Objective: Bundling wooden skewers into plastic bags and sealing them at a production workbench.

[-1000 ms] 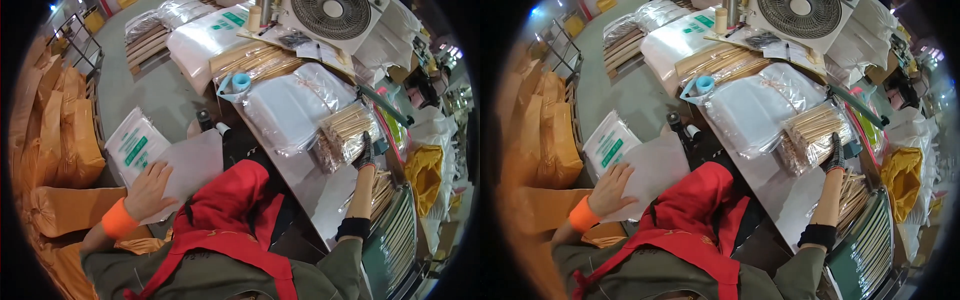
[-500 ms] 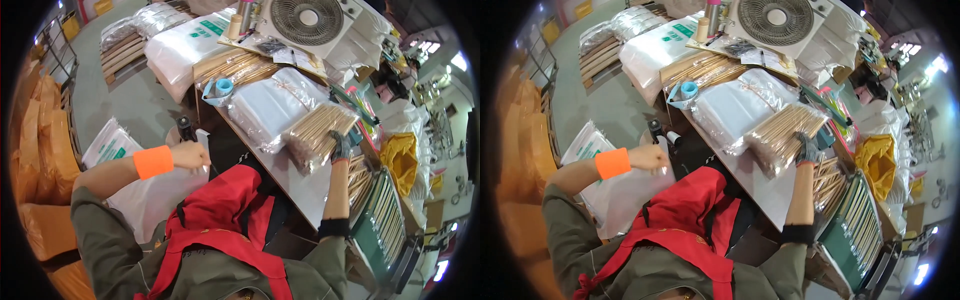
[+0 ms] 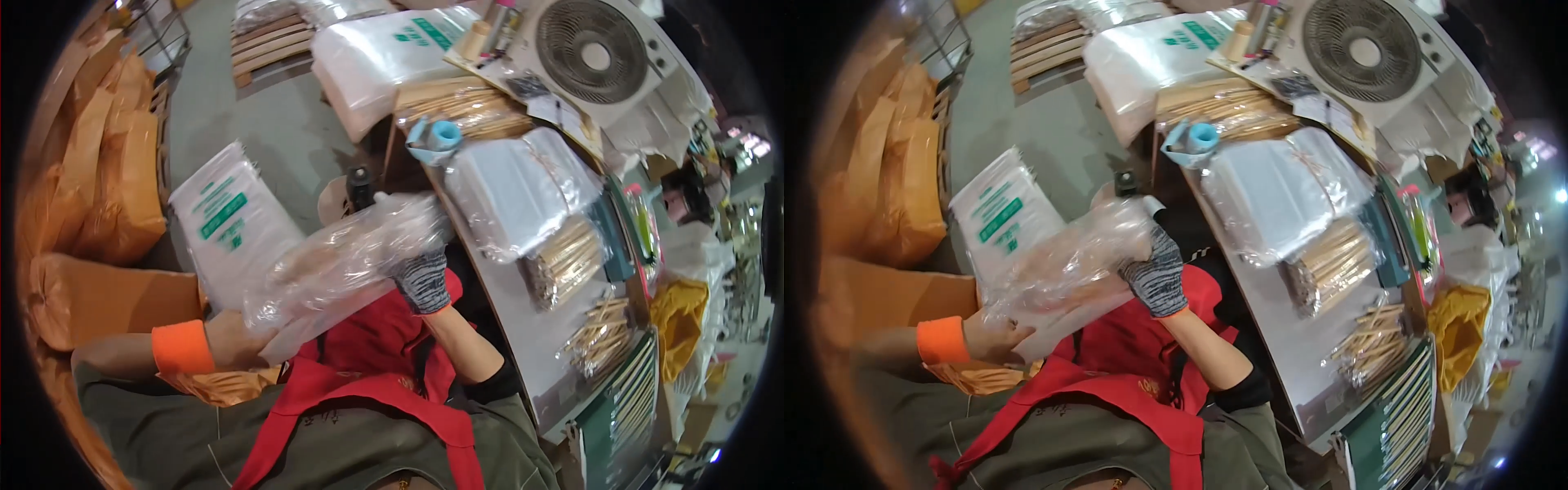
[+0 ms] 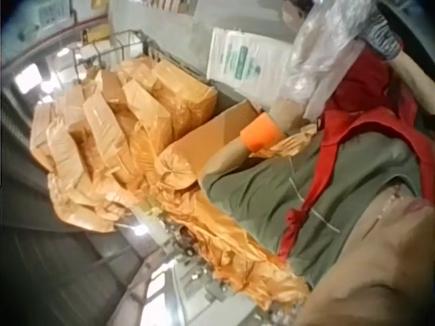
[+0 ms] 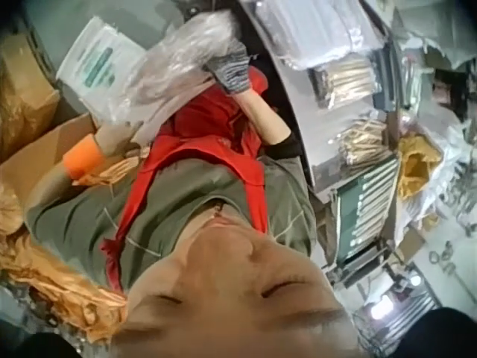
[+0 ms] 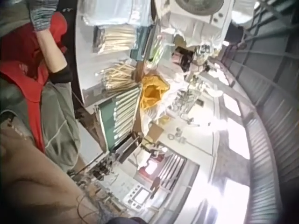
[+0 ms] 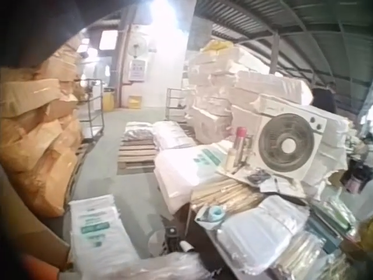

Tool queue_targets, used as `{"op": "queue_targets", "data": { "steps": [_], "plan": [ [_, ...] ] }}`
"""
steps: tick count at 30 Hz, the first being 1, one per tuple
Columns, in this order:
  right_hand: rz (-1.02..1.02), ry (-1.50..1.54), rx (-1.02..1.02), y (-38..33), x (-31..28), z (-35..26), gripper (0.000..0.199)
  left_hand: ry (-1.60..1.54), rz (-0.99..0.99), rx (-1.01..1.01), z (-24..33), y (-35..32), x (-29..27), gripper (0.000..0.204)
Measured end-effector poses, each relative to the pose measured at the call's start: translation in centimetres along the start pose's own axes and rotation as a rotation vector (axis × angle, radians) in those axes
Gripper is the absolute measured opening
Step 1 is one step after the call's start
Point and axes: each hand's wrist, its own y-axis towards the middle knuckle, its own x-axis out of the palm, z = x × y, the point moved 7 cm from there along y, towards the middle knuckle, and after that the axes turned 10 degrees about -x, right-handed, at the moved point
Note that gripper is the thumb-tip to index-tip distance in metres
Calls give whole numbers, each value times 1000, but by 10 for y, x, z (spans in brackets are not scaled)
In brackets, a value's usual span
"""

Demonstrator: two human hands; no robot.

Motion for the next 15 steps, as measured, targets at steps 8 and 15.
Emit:
{"op": "queue_targets", "data": {
  "steps": [8,15],
  "plan": [
    [-253,709,667,-29,97,26,50,148,314,166,4,-10,-9,22],
    [-953,-216,-299,-58,195,72,28,405,612,190,-37,-34,-81,17]
  ]
}}
